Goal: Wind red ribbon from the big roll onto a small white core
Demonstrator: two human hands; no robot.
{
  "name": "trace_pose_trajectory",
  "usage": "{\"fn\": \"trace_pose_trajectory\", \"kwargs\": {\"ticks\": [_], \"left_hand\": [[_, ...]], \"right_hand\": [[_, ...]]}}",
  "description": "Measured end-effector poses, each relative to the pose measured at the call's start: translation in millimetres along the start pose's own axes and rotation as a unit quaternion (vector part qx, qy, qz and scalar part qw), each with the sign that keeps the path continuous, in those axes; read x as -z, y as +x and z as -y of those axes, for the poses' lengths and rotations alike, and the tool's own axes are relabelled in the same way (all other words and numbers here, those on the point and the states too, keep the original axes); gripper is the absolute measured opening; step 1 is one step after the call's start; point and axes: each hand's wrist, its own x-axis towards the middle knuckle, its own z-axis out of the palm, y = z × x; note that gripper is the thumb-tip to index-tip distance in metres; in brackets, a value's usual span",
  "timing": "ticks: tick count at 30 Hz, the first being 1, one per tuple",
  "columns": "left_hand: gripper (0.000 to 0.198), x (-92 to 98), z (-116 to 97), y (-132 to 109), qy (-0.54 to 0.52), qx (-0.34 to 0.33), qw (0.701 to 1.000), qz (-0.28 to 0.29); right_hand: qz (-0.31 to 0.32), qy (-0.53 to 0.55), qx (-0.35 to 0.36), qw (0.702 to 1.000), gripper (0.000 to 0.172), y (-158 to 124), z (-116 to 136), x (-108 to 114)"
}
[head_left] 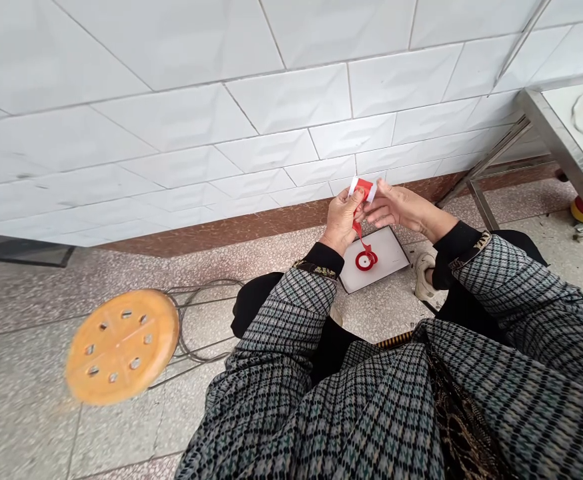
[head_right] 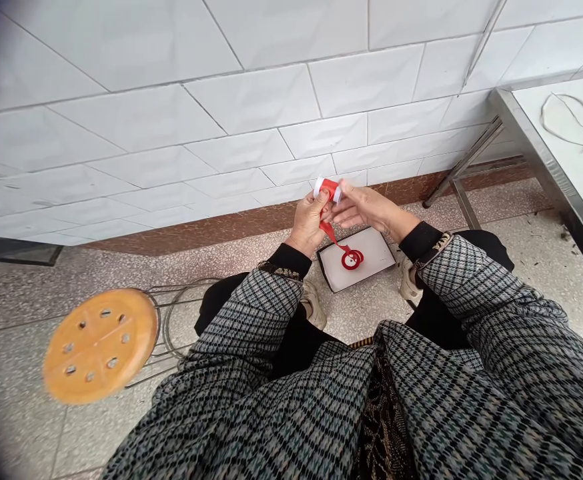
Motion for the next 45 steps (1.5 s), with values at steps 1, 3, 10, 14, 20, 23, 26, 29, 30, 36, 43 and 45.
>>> {"fn": "trace_pose_trajectory", "kwargs": {"ticks": [1, 3, 10, 14, 20, 23, 26, 29, 30, 36, 43, 45], "left_hand": [[0.047, 0.0, 1, 1, -0.004, -0.004, 1.0, -0.002], [0.046, -0.4, 2, 1, -0.009, -0.007, 1.0, -0.004], [0.043, -5.1, -1, -3, -0.009, -0.002, 1.0, 0.005], [0.041, -6.4, -4, -6, 0.006, 0.001, 1.0, 0.005], [0.036, -5.1, -6, -6, 0.031, 0.005, 0.999, 0.011], [0.037, -3.6, -5, -6, 0.037, 0.002, 0.999, 0.017], [0.038, -1.8, -4, -5, 0.062, 0.006, 0.998, 0.008], [0.04, 0.0, -2, -4, 0.072, 0.008, 0.997, 0.001], [0.041, 0.4, -2, -4, 0.068, 0.006, 0.998, 0.001], [0.053, 1.0, -7, -4, 0.057, 0.018, 0.998, 0.02], [0.042, 0.1, -6, -4, 0.043, 0.021, 0.999, 0.015], [0.042, -0.3, -3, -2, 0.033, 0.011, 0.999, -0.007]], "right_hand": [[-0.005, -0.024, 0.036, 0.999, 0.033, 1, -3, 0], [-0.029, -0.069, 0.096, 0.993, 0.033, 5, -8, 1], [-0.085, -0.092, 0.129, 0.984, 0.028, 11, -9, 0], [-0.076, -0.016, 0.081, 0.994, 0.036, 4, -3, -6], [-0.076, 0.083, 0.024, 0.993, 0.041, 1, 0, -10], [-0.073, 0.111, 0.012, 0.991, 0.041, 1, 1, -9], [-0.075, 0.135, -0.002, 0.988, 0.04, 1, 3, -9], [-0.07, 0.144, -0.027, 0.987, 0.041, 1, 5, -8], [-0.067, 0.147, -0.035, 0.986, 0.041, 1, 5, -8], [-0.015, 0.171, -0.111, 0.979, 0.047, 3, 5, -1], [0.004, 0.068, -0.089, 0.994, 0.044, -1, 7, 0], [0.003, 0.009, -0.021, 1.0, 0.031, -2, 5, -1]]}}
